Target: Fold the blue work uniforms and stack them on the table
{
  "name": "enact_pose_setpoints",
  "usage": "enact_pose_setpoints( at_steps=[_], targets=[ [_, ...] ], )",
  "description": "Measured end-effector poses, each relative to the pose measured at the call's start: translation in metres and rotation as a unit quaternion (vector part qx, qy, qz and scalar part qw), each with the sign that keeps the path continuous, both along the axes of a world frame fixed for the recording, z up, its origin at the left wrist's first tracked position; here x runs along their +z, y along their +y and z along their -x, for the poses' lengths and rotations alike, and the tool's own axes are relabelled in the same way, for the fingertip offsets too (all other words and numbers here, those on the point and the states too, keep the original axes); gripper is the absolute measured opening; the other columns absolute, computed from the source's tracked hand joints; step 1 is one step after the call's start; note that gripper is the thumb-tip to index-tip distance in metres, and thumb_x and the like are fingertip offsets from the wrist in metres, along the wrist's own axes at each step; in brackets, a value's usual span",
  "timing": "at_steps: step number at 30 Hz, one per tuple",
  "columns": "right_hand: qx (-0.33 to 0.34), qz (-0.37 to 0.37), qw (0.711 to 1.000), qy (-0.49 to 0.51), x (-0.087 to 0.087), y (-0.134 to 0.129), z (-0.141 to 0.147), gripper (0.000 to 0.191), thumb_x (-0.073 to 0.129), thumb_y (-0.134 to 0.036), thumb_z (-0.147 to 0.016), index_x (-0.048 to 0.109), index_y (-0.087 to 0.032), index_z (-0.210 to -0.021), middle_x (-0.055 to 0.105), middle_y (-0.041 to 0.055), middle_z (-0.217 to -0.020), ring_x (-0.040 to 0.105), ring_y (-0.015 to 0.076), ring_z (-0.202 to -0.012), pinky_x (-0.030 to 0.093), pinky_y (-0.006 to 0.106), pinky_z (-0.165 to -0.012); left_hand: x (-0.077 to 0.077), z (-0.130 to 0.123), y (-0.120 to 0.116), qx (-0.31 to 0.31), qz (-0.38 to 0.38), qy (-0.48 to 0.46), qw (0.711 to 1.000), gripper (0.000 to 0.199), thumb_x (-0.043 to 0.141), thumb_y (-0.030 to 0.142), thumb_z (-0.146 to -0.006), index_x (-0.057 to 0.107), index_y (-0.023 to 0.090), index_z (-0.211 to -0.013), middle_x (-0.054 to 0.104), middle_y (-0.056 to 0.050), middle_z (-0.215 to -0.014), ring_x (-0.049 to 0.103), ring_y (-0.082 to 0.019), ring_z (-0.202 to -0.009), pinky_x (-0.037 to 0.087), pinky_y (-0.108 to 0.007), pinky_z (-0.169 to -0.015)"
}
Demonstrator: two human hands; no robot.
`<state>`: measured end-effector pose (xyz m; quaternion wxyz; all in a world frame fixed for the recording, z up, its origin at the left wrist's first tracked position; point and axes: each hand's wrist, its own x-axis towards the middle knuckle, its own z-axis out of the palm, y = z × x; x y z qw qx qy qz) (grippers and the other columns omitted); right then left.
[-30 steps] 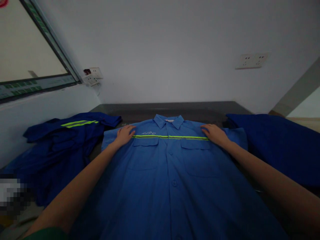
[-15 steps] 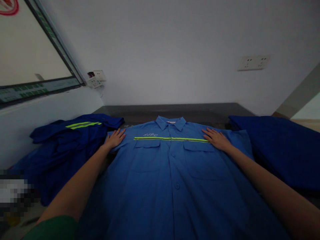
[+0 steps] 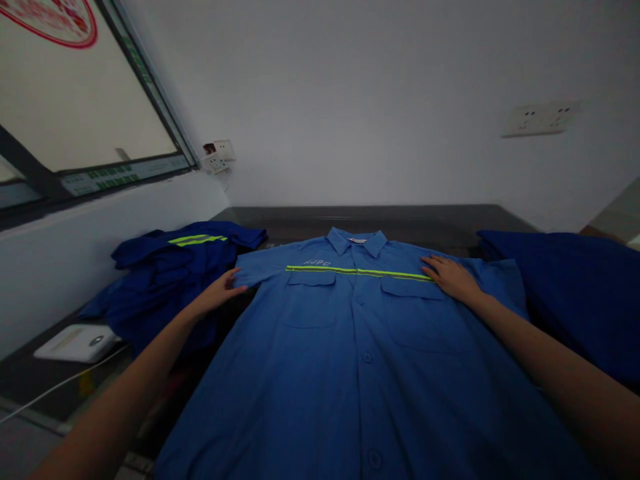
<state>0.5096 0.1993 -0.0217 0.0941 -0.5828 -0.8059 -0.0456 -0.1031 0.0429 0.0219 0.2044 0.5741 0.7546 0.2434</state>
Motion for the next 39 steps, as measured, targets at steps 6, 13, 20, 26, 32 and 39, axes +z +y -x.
enact_pose_setpoints(
  at_steps=[6,13,20,26,32,39],
  targets=[
    [0.023,-0.037,0.998,0.038,0.028,-0.022,0.030,0.042,0.041,-0.035,-0.095,0.058,-0.012,-0.125,0.063,0.0154,-0.123,0.057,0.0289,-0.113,0.045,0.042,-0.096,0.001,-0.024,-0.006,0.028,-0.091,0.159,0.983,0.055,0.064,0.034,-0.074,0.060,0.023,-0.127,0.064,-0.010,-0.124,0.053,-0.032,-0.121,0.038,-0.049,-0.102],
    [0.197,0.013,0.971,0.132,0.061,-0.088,0.110,0.032,0.049,-0.021,-0.091,0.061,-0.015,-0.120,0.065,0.0112,-0.119,0.058,0.0240,-0.113,0.044,0.039,-0.100,0.021,-0.014,0.001,0.029,-0.142,0.008,0.989,0.050,0.059,0.046,-0.075,0.069,0.017,-0.113,0.071,-0.007,-0.103,0.064,-0.026,-0.096,0.050,-0.033,-0.084],
    [0.385,0.105,0.904,0.154,0.078,-0.144,0.251,0.026,0.052,-0.019,-0.091,0.065,-0.016,-0.114,0.067,0.0102,-0.115,0.061,0.0242,-0.108,0.048,0.039,-0.093,0.012,-0.015,-0.006,0.025,-0.132,-0.079,0.988,0.063,0.063,0.060,-0.067,0.070,0.015,-0.110,0.072,-0.008,-0.098,0.064,-0.023,-0.088,0.050,-0.030,-0.074],
    [0.495,0.142,0.853,0.079,0.053,-0.202,0.357,0.053,0.053,-0.054,-0.089,0.053,-0.025,-0.132,0.045,0.0161,-0.143,0.042,0.0392,-0.130,0.036,0.071,-0.095,-0.007,-0.015,-0.001,0.060,-0.110,-0.014,0.992,0.052,0.056,0.048,-0.072,0.071,0.013,-0.107,0.072,-0.006,-0.082,0.061,-0.019,-0.065,0.046,-0.026,-0.058],
    [0.498,0.155,0.852,0.046,0.032,-0.221,0.360,0.068,0.033,-0.073,-0.086,0.038,-0.036,-0.143,0.024,0.0107,-0.157,0.014,0.0436,-0.142,0.000,0.086,-0.092,-0.014,-0.003,-0.002,0.079,-0.105,0.133,0.982,0.040,0.046,0.023,-0.078,0.072,0.016,-0.107,0.072,-0.009,-0.098,0.065,-0.022,-0.081,0.050,-0.030,-0.073],
    [0.519,0.090,0.842,0.117,0.041,-0.212,0.353,0.049,0.050,-0.052,-0.091,0.052,-0.024,-0.131,0.049,0.0129,-0.140,0.041,0.0321,-0.130,0.035,0.064,-0.102,0.012,-0.035,-0.046,0.085,-0.147,0.251,0.953,0.038,0.049,0.025,-0.081,0.065,0.024,-0.116,0.058,-0.010,-0.127,0.053,-0.029,-0.117,0.041,-0.044,-0.098]
  ],
)
